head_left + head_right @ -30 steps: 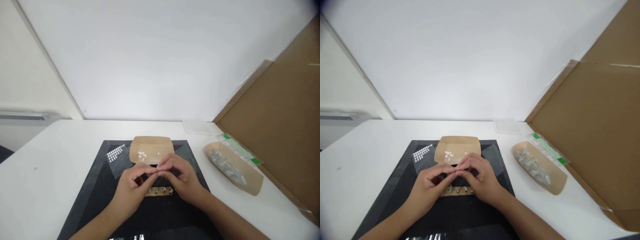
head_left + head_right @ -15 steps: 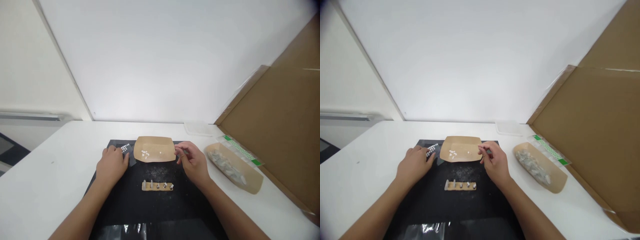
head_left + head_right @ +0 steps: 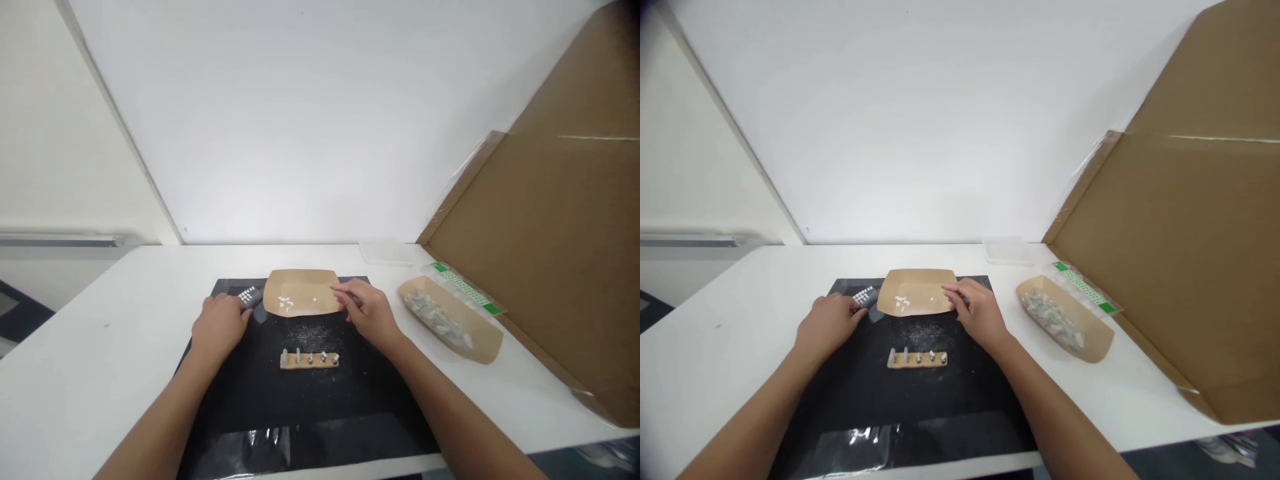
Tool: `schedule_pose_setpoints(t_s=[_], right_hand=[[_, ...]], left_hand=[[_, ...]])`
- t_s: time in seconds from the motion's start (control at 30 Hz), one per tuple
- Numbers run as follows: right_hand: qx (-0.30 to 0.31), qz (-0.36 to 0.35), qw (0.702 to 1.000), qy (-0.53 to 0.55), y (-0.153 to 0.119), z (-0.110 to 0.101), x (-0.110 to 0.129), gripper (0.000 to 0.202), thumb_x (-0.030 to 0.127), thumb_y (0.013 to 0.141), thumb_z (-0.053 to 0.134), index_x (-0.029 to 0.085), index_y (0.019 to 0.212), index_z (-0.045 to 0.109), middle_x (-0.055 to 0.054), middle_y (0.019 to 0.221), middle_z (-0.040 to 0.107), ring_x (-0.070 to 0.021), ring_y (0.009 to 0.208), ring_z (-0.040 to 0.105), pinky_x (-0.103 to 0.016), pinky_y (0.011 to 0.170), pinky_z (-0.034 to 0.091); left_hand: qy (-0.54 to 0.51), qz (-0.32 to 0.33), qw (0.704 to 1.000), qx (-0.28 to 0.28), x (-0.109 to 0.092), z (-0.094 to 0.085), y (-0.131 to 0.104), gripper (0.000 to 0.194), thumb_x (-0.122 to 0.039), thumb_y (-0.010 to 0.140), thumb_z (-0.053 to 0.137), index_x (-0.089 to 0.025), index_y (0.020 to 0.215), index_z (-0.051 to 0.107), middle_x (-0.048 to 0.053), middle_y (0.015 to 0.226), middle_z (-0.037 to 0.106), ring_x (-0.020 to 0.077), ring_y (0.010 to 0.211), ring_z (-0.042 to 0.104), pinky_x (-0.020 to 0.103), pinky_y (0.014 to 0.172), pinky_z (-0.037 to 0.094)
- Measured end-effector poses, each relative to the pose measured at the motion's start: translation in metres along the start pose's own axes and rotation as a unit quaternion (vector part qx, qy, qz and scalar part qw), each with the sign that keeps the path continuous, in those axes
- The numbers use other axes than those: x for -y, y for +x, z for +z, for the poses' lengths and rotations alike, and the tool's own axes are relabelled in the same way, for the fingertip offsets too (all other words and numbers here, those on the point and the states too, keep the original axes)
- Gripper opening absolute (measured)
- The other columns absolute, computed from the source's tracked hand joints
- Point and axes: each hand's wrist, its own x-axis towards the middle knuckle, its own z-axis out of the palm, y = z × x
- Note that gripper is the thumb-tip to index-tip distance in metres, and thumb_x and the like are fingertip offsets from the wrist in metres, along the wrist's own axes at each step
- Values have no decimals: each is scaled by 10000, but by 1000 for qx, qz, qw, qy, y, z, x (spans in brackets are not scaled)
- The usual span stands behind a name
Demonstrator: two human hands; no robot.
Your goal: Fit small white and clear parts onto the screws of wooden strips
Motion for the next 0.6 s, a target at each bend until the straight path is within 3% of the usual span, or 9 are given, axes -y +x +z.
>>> schedule_pose_setpoints(t_s=[0.23,0.37,0.43,0.6], right_hand=[[38,19,999,-12,-3,-2,5,183,385,1034,618,235,1012,721,-21,814,732,-171,685,709,-264,566,569],[35,23,999,-15,-5,-4,6,180,380,1041,603,236,1010,707,-34,816,722,-188,706,704,-282,555,573],[35,20,999,-16,-5,-5,6,183,370,1047,588,238,1041,715,-49,855,719,-190,703,689,-289,538,568],[60,2,998,-17,-4,-6,9,175,336,1049,582,250,993,724,-47,859,693,-197,750,678,-287,558,561]], left_hand=[[-10,28,1000,0,15,-7,-12,472,-491,1012,448,-169,998,792,188,1047,750,391,1009,663,505,874,549],[-28,101,994,8,25,1,-33,591,-573,934,597,-184,1371,676,158,1364,684,359,1263,613,468,1061,525],[-20,135,991,-1,27,8,-40,636,-565,937,604,-167,1431,639,165,1489,615,366,1355,571,478,1114,504],[9,121,993,-1,28,14,-41,431,-433,1055,453,-227,1338,706,115,1424,683,319,1311,622,420,970,582]])
